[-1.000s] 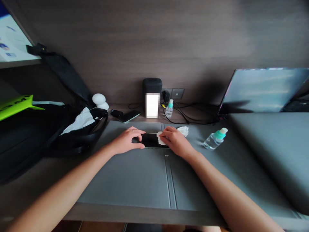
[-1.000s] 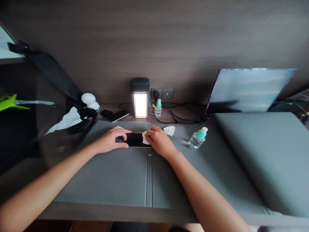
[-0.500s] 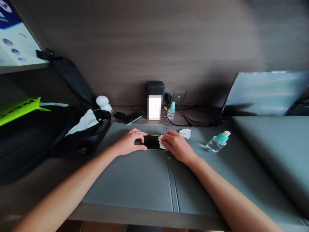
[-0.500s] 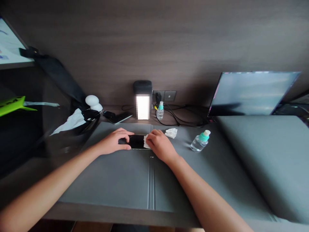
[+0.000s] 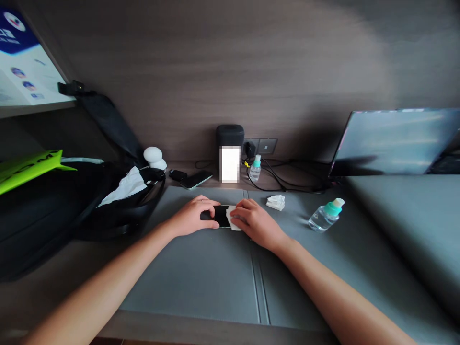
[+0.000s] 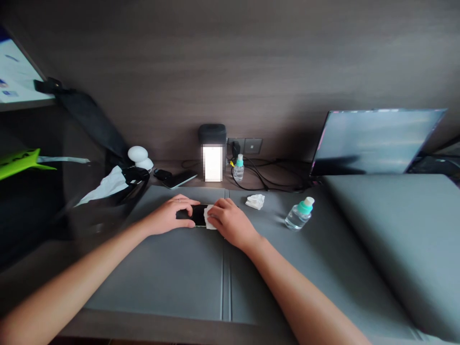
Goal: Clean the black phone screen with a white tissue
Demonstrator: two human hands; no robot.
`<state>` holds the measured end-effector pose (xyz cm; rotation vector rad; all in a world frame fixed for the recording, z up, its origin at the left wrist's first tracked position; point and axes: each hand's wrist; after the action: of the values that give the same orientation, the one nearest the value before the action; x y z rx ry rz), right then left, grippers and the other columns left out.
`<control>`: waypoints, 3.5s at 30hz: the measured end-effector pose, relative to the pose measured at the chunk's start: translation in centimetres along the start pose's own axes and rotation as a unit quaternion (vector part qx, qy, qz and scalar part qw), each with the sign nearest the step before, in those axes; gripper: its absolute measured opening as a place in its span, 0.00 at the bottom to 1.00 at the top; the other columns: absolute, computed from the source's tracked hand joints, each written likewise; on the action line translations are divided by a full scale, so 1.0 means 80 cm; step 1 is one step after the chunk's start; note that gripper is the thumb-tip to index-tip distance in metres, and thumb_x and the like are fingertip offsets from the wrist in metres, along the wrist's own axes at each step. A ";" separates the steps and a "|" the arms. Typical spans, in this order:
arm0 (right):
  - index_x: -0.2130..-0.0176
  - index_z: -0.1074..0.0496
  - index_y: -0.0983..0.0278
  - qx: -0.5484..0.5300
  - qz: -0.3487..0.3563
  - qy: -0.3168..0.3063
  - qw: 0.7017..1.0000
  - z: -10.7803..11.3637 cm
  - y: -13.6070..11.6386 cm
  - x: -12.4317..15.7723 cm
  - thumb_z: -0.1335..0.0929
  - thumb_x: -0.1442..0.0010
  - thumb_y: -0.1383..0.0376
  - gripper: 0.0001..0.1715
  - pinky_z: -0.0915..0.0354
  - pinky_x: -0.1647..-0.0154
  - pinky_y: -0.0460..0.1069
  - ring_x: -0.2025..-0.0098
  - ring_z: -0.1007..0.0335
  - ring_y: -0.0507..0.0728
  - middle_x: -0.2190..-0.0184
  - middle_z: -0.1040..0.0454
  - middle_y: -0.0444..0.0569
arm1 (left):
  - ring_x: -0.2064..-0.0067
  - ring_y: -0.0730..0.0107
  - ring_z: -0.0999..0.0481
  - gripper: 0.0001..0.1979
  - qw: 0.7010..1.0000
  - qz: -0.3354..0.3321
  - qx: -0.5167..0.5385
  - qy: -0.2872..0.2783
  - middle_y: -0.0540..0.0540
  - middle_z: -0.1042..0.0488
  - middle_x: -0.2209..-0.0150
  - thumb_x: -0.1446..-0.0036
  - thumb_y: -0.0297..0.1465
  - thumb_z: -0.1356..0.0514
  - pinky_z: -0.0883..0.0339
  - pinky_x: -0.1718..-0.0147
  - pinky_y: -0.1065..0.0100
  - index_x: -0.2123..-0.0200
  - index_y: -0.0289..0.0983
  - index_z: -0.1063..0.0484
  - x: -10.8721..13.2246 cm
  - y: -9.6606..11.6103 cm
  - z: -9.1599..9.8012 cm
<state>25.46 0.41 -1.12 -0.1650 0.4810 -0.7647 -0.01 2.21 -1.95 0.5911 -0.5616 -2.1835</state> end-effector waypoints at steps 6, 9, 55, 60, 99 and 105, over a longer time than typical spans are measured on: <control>0.60 0.25 0.63 0.015 -0.027 0.003 1.000 0.002 -0.002 0.002 0.36 0.32 0.64 0.10 0.35 0.56 0.53 0.59 0.33 0.58 0.62 0.30 0.52 | 0.44 0.58 0.31 0.10 1.000 0.000 0.001 0.000 0.48 0.26 0.44 0.47 0.36 0.31 0.37 0.44 0.53 0.71 0.40 0.30 0.000 0.001 0.001; 0.59 0.25 0.62 0.006 -0.002 -0.009 1.000 0.002 -0.008 0.002 0.36 0.32 0.63 0.10 0.35 0.53 0.53 0.57 0.33 0.58 0.62 0.30 0.52 | 0.45 0.57 0.30 0.11 1.000 -0.003 0.000 0.001 0.48 0.25 0.45 0.48 0.36 0.31 0.37 0.45 0.53 0.71 0.40 0.30 0.000 -0.001 0.001; 0.56 0.26 0.62 -0.004 0.014 -0.027 1.000 0.015 -0.006 0.009 0.36 0.32 0.52 0.18 0.36 0.54 0.52 0.56 0.33 0.58 0.61 0.29 0.51 | 0.45 0.57 0.30 0.11 1.000 -0.003 -0.001 0.001 0.48 0.26 0.45 0.48 0.36 0.31 0.37 0.45 0.54 0.71 0.40 0.30 0.001 -0.002 0.000; 0.62 0.26 0.62 0.016 -0.025 -0.010 1.000 0.015 0.000 0.008 0.36 0.32 0.55 0.16 0.36 0.56 0.52 0.59 0.33 0.58 0.63 0.30 0.51 | 0.45 0.58 0.30 0.10 1.000 -0.003 -0.003 0.003 0.49 0.26 0.44 0.47 0.36 0.31 0.37 0.45 0.54 0.70 0.40 0.30 0.001 -0.002 0.000; 0.55 0.25 0.62 -0.011 0.016 -0.029 0.999 0.015 -0.008 0.008 0.34 0.34 0.55 0.15 0.35 0.53 0.53 0.55 0.32 0.59 0.60 0.29 0.52 | 0.44 0.58 0.31 0.11 1.000 0.005 0.000 -0.002 0.49 0.26 0.45 0.48 0.36 0.31 0.38 0.44 0.54 0.71 0.40 0.30 0.000 0.000 0.001; 0.56 0.25 0.62 -0.002 0.006 -0.015 1.000 0.011 -0.006 0.003 0.36 0.32 0.58 0.14 0.35 0.51 0.54 0.55 0.33 0.58 0.60 0.29 0.52 | 0.44 0.58 0.31 0.10 1.000 0.000 -0.001 -0.001 0.49 0.25 0.45 0.48 0.36 0.31 0.38 0.45 0.54 0.71 0.40 0.30 0.000 -0.001 0.001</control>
<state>25.71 -0.15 -0.28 -0.1777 0.4545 -0.7475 -0.07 2.27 -1.90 0.5876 -0.5597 -2.1854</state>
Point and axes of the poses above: each hand's wrist, its own x-axis away from the middle knuckle, its own z-axis out of the back of the hand, y = z × x
